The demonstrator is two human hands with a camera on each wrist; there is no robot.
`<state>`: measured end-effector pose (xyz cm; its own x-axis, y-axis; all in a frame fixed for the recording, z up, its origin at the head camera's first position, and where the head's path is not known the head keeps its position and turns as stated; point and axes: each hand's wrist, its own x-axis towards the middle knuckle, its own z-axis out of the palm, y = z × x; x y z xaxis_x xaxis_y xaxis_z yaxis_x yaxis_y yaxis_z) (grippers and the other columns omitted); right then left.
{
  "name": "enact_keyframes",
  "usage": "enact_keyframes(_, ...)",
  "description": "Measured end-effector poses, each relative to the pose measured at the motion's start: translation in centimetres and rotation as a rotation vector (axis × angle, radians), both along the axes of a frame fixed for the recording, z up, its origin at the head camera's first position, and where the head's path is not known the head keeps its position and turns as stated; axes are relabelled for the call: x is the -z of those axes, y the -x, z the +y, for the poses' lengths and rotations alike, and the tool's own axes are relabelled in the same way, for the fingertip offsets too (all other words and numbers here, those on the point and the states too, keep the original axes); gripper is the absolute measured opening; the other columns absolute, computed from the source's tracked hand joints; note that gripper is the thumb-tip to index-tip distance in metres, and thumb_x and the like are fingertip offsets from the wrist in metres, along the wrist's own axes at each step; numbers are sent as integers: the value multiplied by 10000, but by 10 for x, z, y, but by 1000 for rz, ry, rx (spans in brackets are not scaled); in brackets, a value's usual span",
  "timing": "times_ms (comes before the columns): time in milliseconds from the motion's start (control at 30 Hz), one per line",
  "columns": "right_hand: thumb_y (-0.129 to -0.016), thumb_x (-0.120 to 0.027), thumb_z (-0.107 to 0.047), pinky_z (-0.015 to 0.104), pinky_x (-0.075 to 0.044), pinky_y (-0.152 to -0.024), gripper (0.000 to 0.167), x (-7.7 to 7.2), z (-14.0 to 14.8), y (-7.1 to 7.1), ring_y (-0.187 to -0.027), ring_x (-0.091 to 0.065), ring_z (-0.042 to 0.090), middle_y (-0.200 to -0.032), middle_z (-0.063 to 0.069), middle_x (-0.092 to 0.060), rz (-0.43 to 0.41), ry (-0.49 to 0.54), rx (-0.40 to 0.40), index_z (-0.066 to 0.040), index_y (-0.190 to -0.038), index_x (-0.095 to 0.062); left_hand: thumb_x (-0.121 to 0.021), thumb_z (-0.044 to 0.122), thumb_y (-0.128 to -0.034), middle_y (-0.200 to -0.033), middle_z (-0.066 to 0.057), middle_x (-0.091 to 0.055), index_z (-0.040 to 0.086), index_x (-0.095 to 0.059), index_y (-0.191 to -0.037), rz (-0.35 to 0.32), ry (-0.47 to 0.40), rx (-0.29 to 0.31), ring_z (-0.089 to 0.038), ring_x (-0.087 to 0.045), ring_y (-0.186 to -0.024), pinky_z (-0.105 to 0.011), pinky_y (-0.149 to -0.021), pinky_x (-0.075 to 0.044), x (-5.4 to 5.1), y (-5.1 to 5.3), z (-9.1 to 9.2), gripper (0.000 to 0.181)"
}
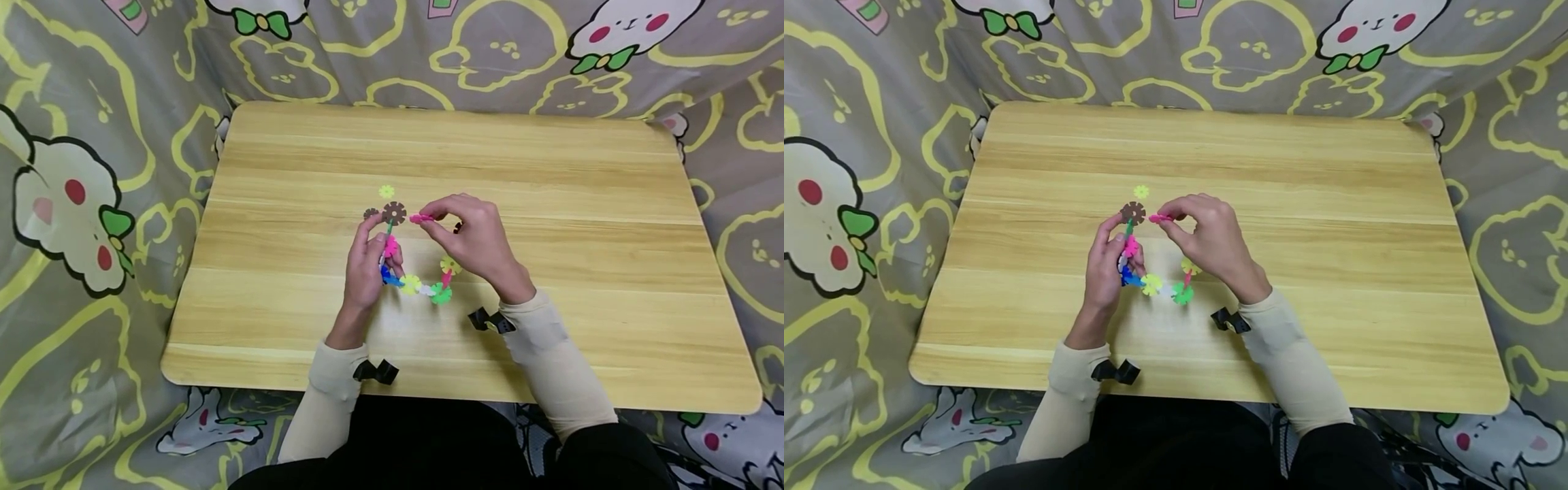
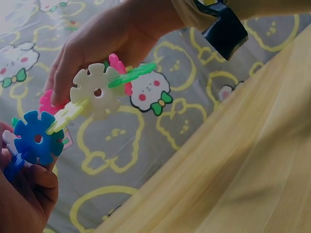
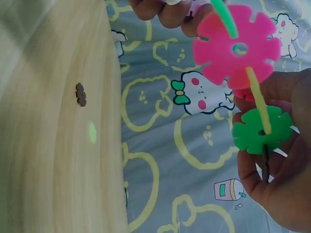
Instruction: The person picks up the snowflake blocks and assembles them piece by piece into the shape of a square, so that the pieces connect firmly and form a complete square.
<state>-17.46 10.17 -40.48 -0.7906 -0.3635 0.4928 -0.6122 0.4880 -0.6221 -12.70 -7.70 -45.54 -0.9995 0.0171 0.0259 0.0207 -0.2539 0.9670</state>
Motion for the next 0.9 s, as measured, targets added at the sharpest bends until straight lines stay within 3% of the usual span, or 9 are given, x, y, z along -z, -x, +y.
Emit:
enact_keyframes(200, -851, -753, -186, 261, -443, -550, 88, 2, 0, 0, -752, -643, 127, -877, 19, -754, -2, -22, 0, -115, -902, -757, -286, 113, -1027, -670, -3, -581, 17, -434, -1242, -20, -49, -6, -120, -566, -492, -233, -491, -507, 0, 0, 1, 278)
enact_keyframes(467, -843, -761, -191, 278, -488, -665, 101, 2, -3, 0, -774, -678, 160, -870, 29, -756, 14, -37, 7, -102, -892, -758, -299, 137, -1019, -680, 8, -615, -14, -420, -1379, -54, -42, -11, -113, -591, -529, -223, -520, -508, 0, -1, 1, 409)
enact_keyframes(700, -843, -760, -172, 310, -531, -702, 91, 4, -4, 0, -783, -690, 171, -861, 38, -755, 27, -24, 4, -89, -880, -755, -343, 195, -1036, -679, 22, -581, -58, -473, -1323, -34, -11, 6, -77, -509, -481, -194, -462, -447, 1, -2, 5, 405)
enact_keyframes(900, -847, -751, -145, 301, -542, -714, 69, 5, -4, -2, -782, -680, 168, -844, 37, -748, 89, -47, -3, -85, -880, -757, -361, 225, -1053, -669, 10, -546, -31, -511, -1250, -29, 19, 6, -88, -474, -461, -194, -452, -424, 4, -2, 7, 356)
